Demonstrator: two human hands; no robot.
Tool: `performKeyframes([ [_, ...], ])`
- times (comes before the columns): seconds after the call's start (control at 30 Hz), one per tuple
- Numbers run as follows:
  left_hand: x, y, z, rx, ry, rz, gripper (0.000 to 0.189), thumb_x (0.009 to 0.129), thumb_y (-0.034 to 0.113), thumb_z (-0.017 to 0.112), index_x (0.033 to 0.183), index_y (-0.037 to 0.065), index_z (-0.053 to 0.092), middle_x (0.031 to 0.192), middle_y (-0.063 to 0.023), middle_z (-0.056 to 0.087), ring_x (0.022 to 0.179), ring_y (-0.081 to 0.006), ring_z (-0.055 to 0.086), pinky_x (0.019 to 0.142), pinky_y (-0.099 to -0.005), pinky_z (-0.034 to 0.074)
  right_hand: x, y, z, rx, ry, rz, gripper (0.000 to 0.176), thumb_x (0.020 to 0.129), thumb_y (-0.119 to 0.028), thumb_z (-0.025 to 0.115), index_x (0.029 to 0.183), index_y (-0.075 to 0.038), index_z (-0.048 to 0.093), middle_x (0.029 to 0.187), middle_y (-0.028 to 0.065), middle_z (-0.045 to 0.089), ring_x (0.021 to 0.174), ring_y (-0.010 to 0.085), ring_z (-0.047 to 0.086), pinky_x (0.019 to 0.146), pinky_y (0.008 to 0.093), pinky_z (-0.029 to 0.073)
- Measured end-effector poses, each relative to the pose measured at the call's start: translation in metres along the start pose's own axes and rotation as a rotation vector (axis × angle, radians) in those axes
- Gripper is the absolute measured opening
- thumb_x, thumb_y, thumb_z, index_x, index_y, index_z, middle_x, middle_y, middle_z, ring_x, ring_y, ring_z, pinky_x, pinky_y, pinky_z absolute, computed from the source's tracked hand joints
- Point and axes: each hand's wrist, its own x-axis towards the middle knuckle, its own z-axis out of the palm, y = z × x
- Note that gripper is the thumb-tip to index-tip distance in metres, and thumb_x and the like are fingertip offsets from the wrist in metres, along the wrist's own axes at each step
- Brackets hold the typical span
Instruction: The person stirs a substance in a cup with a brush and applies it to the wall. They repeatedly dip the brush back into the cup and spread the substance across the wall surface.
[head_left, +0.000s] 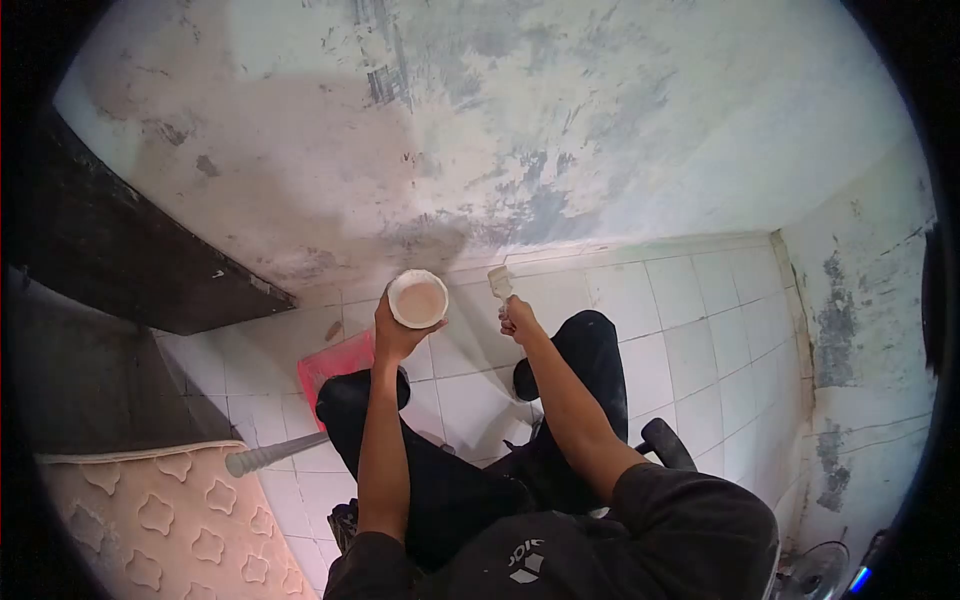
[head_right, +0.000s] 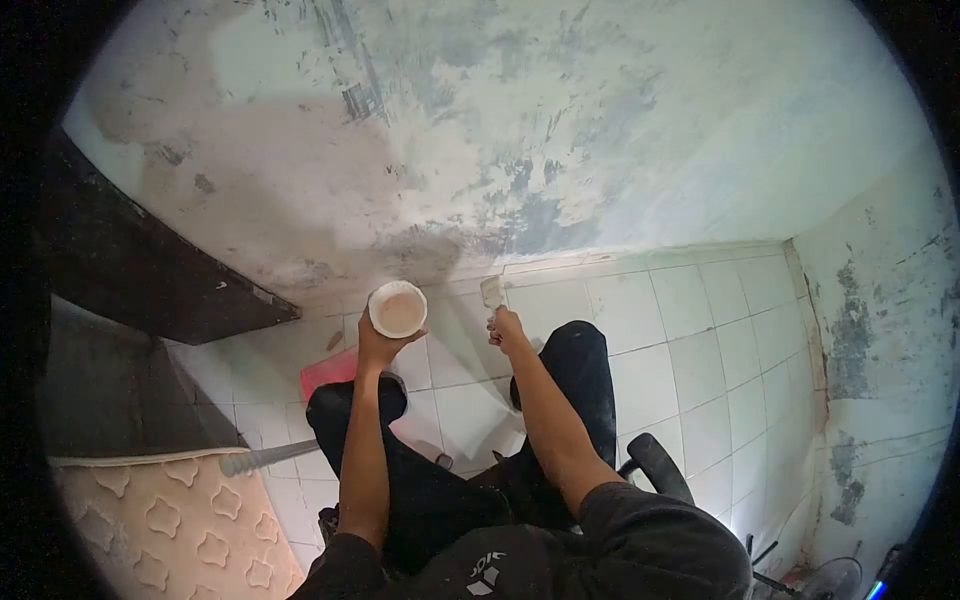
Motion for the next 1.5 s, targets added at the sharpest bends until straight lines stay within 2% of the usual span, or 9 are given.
performKeyframes([
  [0.27,-0.001,-0.003,-0.004,0.025,-0.023,-0.02,0.08,0.054,0.02,0.093,0.12,0.002,0.053,0.112,-0.0118,0.064,0.103,-0.0243,0.062,0.09,-0.0379,0.051,0.008,0.017,0.023,-0.447,0.16,-0.269,0.018,0.085,-0.012,0.053,0.09,0.004,0.048,0.072,0.0106,0.055,0.048,0.0175,0.052,0.039,0.0346,0.05],
  [0.7,0.007,-0.008,0.005,-0.061,-0.129,-0.117,0.086,0.055,0.014,0.092,0.126,0.003,0.045,0.117,-0.0109,0.06,0.106,-0.0258,0.061,0.093,-0.0425,0.051,0.124,0.017,0.026,-0.535,0.371,-0.179,0.02,0.084,-0.019,0.057,0.08,0.001,0.054,0.066,0.0079,0.054,0.05,0.0174,0.051,0.038,0.0341,0.036],
  [0.77,0.012,-0.001,0.005,-0.996,-0.07,-0.688,0.085,0.055,0.011,0.092,0.125,0.004,0.045,0.117,-0.0099,0.059,0.106,-0.0242,0.06,0.094,-0.0439,0.051,0.127,0.012,0.035,-0.671,0.477,-0.337,0.029,0.085,-0.024,0.058,0.081,0.005,0.059,0.075,0.0185,0.063,0.058,0.0293,0.062,0.047,0.0432,0.044],
  [0.9,0.004,-0.036,0.006,-0.947,0.039,-0.796,0.085,0.054,0.011,0.092,0.124,0.004,0.045,0.116,-0.0104,0.06,0.106,-0.023,0.06,0.094,-0.0422,0.051,0.179,0.018,0.029,-1.078,0.589,-0.726,0.034,0.087,-0.026,0.058,0.084,0.007,0.062,0.08,0.026,0.065,0.07,0.0391,0.066,0.061,0.0477,0.048],
  [0.97,0.008,-0.021,0.0,-0.007,-0.197,-0.183,0.083,0.053,0.011,0.093,0.122,0.005,0.047,0.116,-0.0104,0.06,0.106,-0.023,0.06,0.093,-0.0408,0.051,0.162,0.011,0.04,-0.914,0.579,-0.754,0.034,0.088,-0.027,0.057,0.078,0.006,0.061,0.072,0.0256,0.063,0.07,0.0417,0.063,0.066,0.0472,0.047],
  [1.1,0.007,-0.016,0.002,-0.021,-0.103,0.01,0.084,0.051,0.014,0.094,0.121,0.004,0.048,0.114,-0.0105,0.061,0.105,-0.0232,0.061,0.091,-0.0398,0.051,0.126,-0.001,0.062,-0.825,0.549,-0.808,0.038,0.09,-0.028,0.054,0.074,0.005,0.061,0.072,0.027,0.062,0.074,0.0462,0.061,0.068,0.0515,0.045],
  [1.17,0.0,-0.032,0.005,-0.222,-0.095,-0.215,0.087,0.05,0.018,0.095,0.121,0.004,0.049,0.114,-0.0112,0.061,0.105,-0.0245,0.061,0.091,-0.0404,0.05,0.107,-0.01,0.074,-0.713,0.545,-0.888,0.041,0.091,-0.031,0.055,0.071,0.005,0.056,0.063,0.0226,0.058,0.063,0.0387,0.059,0.062,0.0476,0.043],
  [1.4,0.008,-0.014,0.0,0.059,-0.088,-0.07,0.091,0.05,0.026,0.095,0.124,0.002,0.048,0.118,-0.0134,0.059,0.108,-0.0275,0.059,0.094,-0.0412,0.049,0.043,-0.034,0.084,-0.295,0.303,-0.854,0.05,0.097,-0.048,0.049,0.063,-0.012,0.041,0.052,-0.006,0.035,0.04,0.0043,0.032,0.034,0.0236,0.024],
  [1.5,0.007,-0.013,-0.001,0.016,-0.079,-0.082,0.093,0.05,0.028,0.095,0.125,0.002,0.046,0.118,-0.0129,0.059,0.109,-0.027,0.058,0.095,-0.0411,0.048,0.037,-0.037,0.085,-0.286,0.239,-0.943,0.048,0.097,-0.047,0.049,0.064,-0.013,0.041,0.052,-0.0062,0.034,0.04,0.0035,0.032,0.034,0.023,0.024],
])
